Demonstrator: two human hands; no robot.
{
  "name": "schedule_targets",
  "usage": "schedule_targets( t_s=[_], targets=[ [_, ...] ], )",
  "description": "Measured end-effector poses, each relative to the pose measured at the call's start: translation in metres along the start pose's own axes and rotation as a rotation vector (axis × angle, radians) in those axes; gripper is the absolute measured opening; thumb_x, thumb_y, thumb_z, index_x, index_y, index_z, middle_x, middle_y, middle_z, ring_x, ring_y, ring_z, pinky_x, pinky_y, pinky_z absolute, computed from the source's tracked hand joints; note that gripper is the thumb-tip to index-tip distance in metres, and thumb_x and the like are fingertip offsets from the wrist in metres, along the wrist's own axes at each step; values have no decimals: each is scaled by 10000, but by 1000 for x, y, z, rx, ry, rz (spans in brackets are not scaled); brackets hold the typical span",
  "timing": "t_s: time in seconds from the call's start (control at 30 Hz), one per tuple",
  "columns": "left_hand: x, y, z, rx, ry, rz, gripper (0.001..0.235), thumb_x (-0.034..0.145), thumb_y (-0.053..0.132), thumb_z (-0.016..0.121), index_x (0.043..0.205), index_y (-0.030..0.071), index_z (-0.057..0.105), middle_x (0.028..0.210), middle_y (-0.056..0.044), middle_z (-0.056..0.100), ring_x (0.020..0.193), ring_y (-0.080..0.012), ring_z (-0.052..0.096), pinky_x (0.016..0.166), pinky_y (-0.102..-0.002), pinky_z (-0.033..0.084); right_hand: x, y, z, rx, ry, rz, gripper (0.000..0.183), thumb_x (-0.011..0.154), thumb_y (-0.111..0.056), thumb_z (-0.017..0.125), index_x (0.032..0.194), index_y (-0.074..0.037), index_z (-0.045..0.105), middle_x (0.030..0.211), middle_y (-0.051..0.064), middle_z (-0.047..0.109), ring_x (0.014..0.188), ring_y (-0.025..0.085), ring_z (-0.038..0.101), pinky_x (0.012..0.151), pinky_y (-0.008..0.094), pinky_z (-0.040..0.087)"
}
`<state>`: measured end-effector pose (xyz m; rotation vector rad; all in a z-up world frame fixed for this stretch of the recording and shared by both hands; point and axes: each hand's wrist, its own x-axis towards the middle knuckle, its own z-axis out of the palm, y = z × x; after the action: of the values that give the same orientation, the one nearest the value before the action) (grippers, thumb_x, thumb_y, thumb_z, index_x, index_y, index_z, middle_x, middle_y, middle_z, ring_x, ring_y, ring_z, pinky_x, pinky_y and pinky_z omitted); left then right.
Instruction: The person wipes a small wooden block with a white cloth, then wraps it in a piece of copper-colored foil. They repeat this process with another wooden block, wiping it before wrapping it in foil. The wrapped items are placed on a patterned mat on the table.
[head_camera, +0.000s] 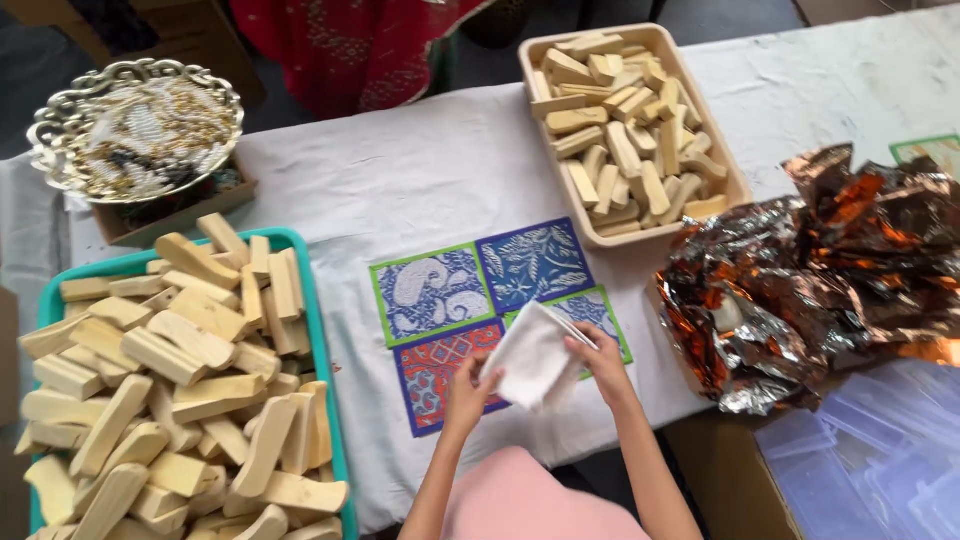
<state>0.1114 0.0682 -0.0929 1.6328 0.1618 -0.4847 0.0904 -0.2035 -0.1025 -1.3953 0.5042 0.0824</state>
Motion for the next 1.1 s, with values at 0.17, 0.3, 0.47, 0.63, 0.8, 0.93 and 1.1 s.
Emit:
schedule_targets(
  t_s=[0.17,0.3,0.47,0.63,0.8,0.93,1.1],
  targets=[
    [-18,41,12,342,278,460,346,889,243,763,1151,24,709,1079,-162,720,990,-310,688,824,-423,535,9,31,-35,-622,232,-231,410,845,-182,789,1230,-68,704,1130,48,720,992,154,670,833,294,550],
    [-56,81,24,340,39,425,199,934,260,714,1046,101,757,1030,-73,777,951,-262,729,790,-384,577,8,35,-30,-584,91,-152,294,872,-212,761,1152,-120,751,1126,53,769,999,226,737,862,350,589],
    [-50,60,45,427,-117,449,222,927,251,716,1096,110,743,1050,-79,757,959,-278,722,831,-395,555,21,-3,-6,-950,-47,-675,285,823,-158,791,1104,-113,763,1127,115,736,1103,323,662,954,418,513],
    [-67,27,59,463,-232,391,260,914,248,728,1143,125,723,1095,-72,742,1020,-274,691,882,-407,527,76,-107,-44,-932,140,-723,268,860,-168,761,1122,-111,745,1134,100,740,1084,282,684,960,391,534],
    [-56,-49,75,532,-156,294,308,885,320,731,1159,179,717,1120,-25,737,1046,-212,706,910,-394,540,165,-176,-93,-972,299,-536,381,914,-206,744,1274,-101,679,1138,100,727,1060,270,661,952,409,513],
    [-50,-81,87,655,-154,254,363,892,334,730,1238,224,709,1201,-13,716,1058,-214,689,888,-431,506,224,-151,-113,-1161,298,-664,425,878,-202,783,1270,-101,654,1233,127,670,1175,318,596,998,433,487],
    [-46,-121,100,567,-106,192,367,906,360,728,1258,258,704,1152,9,714,1029,-176,719,894,-378,560,257,-141,-112,-1143,391,-637,596,791,-256,840,1305,-64,609,1212,128,659,1087,379,544,960,486,454]
  ],
)
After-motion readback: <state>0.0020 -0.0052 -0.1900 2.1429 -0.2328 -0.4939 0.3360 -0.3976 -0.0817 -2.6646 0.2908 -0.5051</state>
